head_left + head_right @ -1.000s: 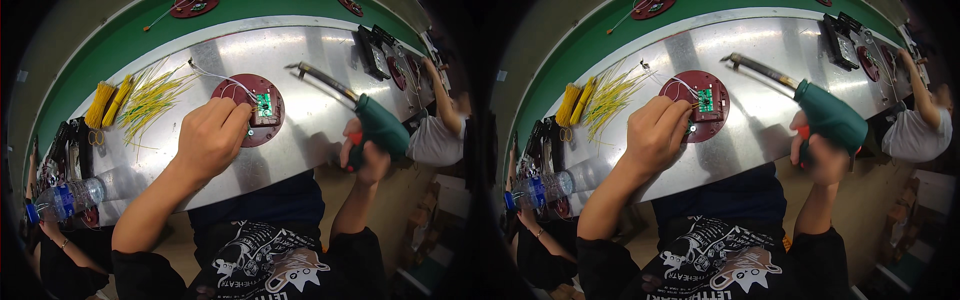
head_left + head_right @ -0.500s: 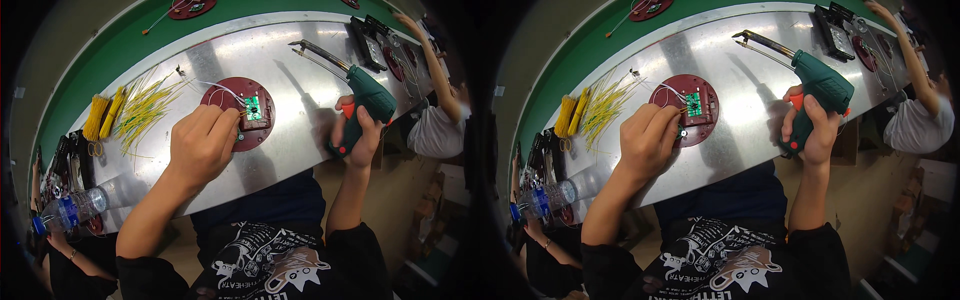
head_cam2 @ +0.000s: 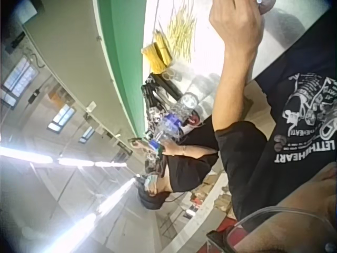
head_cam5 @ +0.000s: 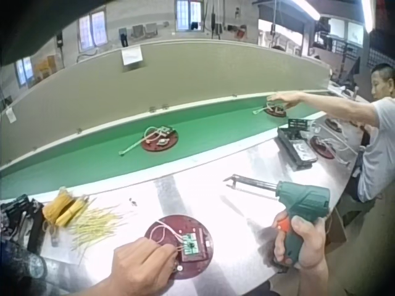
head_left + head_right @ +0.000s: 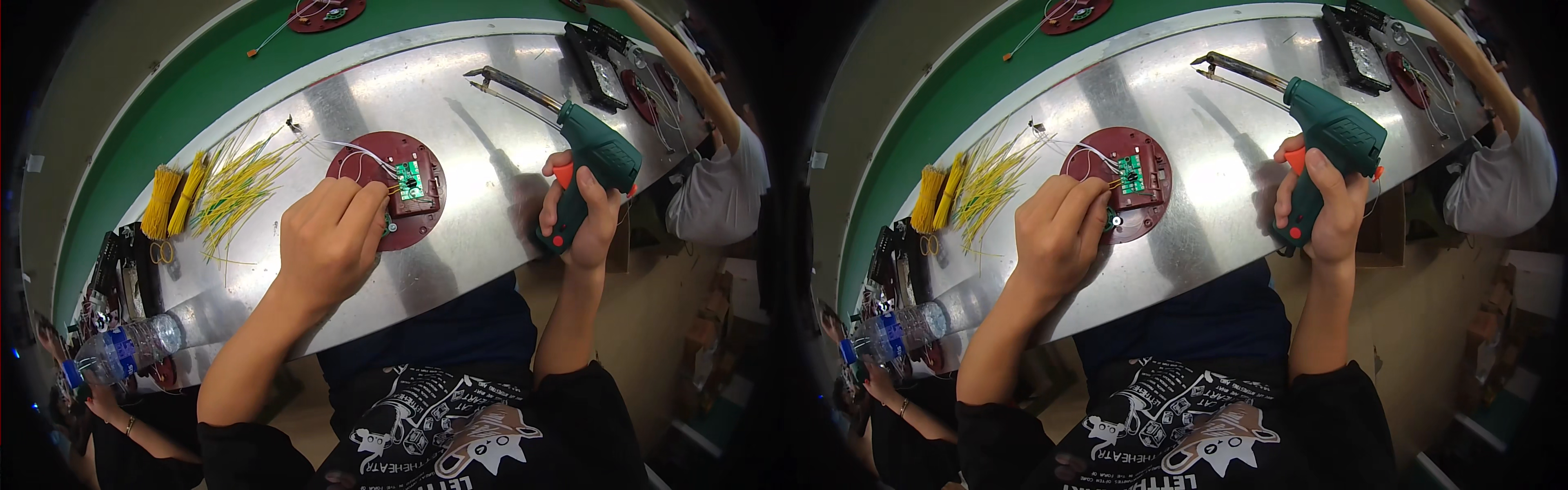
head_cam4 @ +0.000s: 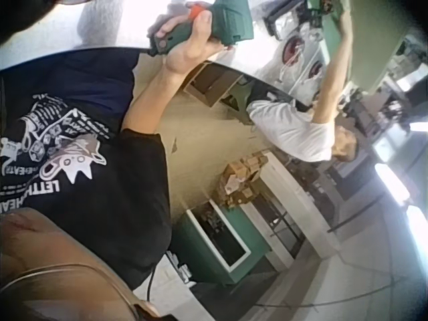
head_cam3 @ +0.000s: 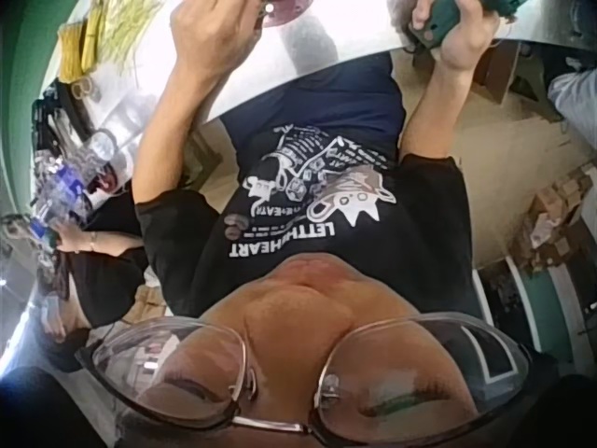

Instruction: Soldering components onto small green circuit boards using a handheld soldering gun at a factory assembly line.

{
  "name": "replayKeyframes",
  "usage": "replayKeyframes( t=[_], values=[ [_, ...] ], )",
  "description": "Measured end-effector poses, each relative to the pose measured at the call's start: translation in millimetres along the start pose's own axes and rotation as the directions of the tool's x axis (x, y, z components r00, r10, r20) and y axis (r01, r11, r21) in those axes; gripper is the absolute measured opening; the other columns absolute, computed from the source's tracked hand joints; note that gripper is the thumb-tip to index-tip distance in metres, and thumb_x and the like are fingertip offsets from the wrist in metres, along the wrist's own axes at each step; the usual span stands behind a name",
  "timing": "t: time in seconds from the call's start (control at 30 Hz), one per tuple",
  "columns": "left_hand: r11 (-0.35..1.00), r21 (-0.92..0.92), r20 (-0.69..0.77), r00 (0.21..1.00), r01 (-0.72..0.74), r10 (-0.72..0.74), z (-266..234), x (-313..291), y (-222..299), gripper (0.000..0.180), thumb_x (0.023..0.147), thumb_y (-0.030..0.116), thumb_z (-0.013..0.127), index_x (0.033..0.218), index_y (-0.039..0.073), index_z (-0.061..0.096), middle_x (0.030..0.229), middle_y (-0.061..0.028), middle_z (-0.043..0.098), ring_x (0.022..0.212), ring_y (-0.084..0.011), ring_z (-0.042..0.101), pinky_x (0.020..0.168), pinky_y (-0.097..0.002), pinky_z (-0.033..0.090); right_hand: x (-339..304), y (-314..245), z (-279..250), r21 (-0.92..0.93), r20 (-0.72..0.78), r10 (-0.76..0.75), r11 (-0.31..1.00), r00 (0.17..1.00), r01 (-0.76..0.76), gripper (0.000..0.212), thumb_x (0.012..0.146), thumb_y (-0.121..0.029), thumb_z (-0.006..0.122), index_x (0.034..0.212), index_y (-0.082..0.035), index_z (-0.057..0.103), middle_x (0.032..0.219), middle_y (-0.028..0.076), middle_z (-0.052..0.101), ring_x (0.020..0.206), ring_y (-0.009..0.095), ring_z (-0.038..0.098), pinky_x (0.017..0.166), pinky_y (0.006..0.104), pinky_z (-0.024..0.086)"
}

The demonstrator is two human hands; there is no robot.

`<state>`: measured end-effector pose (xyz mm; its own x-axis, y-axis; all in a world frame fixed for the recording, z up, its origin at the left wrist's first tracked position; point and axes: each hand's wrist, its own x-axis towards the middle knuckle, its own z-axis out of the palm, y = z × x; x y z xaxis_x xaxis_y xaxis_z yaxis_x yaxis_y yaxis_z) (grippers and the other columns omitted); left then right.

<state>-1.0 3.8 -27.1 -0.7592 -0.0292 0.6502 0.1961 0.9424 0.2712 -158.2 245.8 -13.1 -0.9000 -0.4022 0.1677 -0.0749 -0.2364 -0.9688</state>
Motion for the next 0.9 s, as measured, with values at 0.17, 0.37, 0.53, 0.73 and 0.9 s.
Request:
replayKeyframes(
  t=[0.17, 0.37, 0.53, 0.73, 0.9],
  values=[
    [1.000, -0.002, 0.002, 1.000, 0.002, -0.002, 1.6, 1.7, 0.5, 0.013, 0.079, 0.002, 0.072, 0.091, 0.001, 0.067, 0.072, -0.0077, 0.055, 0.062, -0.0242, 0.057, 0.053, -0.0371, 0.046, 1.6, 0.1, 0.4, 0.008, -0.006, 0.005, 1.000, 1.000, -0.005, 0.035, 0.099, -0.023, 0.053, 0.109, 0.011, 0.057, 0.096, 0.019, 0.063, 0.045, 0.013, 0.053, 0.035, 0.0255, 0.042],
    [1.000, 0.001, 0.008, 1.000, 0.001, -0.001, 0.1, 0.3, 0.6, 0.011, 0.080, 0.002, 0.071, 0.090, 0.002, 0.067, 0.072, -0.0077, 0.055, 0.062, -0.0244, 0.057, 0.053, -0.0371, 0.046, 2.0, 1.6, -2.3, -0.010, 0.015, 0.005, 1.000, 1.000, -0.005, 0.034, 0.099, -0.022, 0.053, 0.107, 0.011, 0.059, 0.096, 0.019, 0.064, 0.045, 0.013, 0.053, 0.036, 0.0251, 0.043],
    [1.000, -0.005, 0.004, 1.000, 0.004, -0.004, 0.7, 0.3, 1.2, 0.011, 0.080, 0.002, 0.072, 0.089, 0.002, 0.066, 0.071, -0.0077, 0.055, 0.061, -0.0246, 0.056, 0.053, -0.0372, 0.046, 2.2, 2.9, -4.6, -0.007, 0.018, 0.012, 1.000, 1.000, -0.012, 0.034, 0.098, -0.022, 0.054, 0.107, 0.011, 0.059, 0.096, 0.019, 0.064, 0.045, 0.012, 0.053, 0.037, 0.0250, 0.044],
    [1.000, 0.011, 0.029, 1.000, 0.006, -0.006, -3.2, -0.1, 1.9, 0.013, 0.078, 0.001, 0.073, 0.089, 0.001, 0.066, 0.071, -0.0082, 0.055, 0.061, -0.0254, 0.057, 0.053, -0.0370, 0.046, 2.5, 3.0, -3.3, 0.012, 0.005, 0.008, 1.000, 1.000, -0.008, 0.035, 0.098, -0.022, 0.054, 0.110, 0.010, 0.059, 0.097, 0.019, 0.064, 0.045, 0.013, 0.054, 0.037, 0.0249, 0.044],
    [1.000, -0.021, -0.014, 1.000, 0.017, -0.018, -3.7, -0.2, 4.5, 0.017, 0.076, 0.002, 0.075, 0.091, 0.001, 0.067, 0.075, -0.0093, 0.059, 0.063, -0.0261, 0.059, 0.054, -0.0362, 0.047, 1.5, 3.7, -7.5, 0.030, -0.009, 0.007, 1.000, 1.000, -0.006, 0.034, 0.097, -0.021, 0.055, 0.113, 0.009, 0.059, 0.097, 0.018, 0.064, 0.046, 0.013, 0.055, 0.038, 0.0252, 0.044]
  ],
)
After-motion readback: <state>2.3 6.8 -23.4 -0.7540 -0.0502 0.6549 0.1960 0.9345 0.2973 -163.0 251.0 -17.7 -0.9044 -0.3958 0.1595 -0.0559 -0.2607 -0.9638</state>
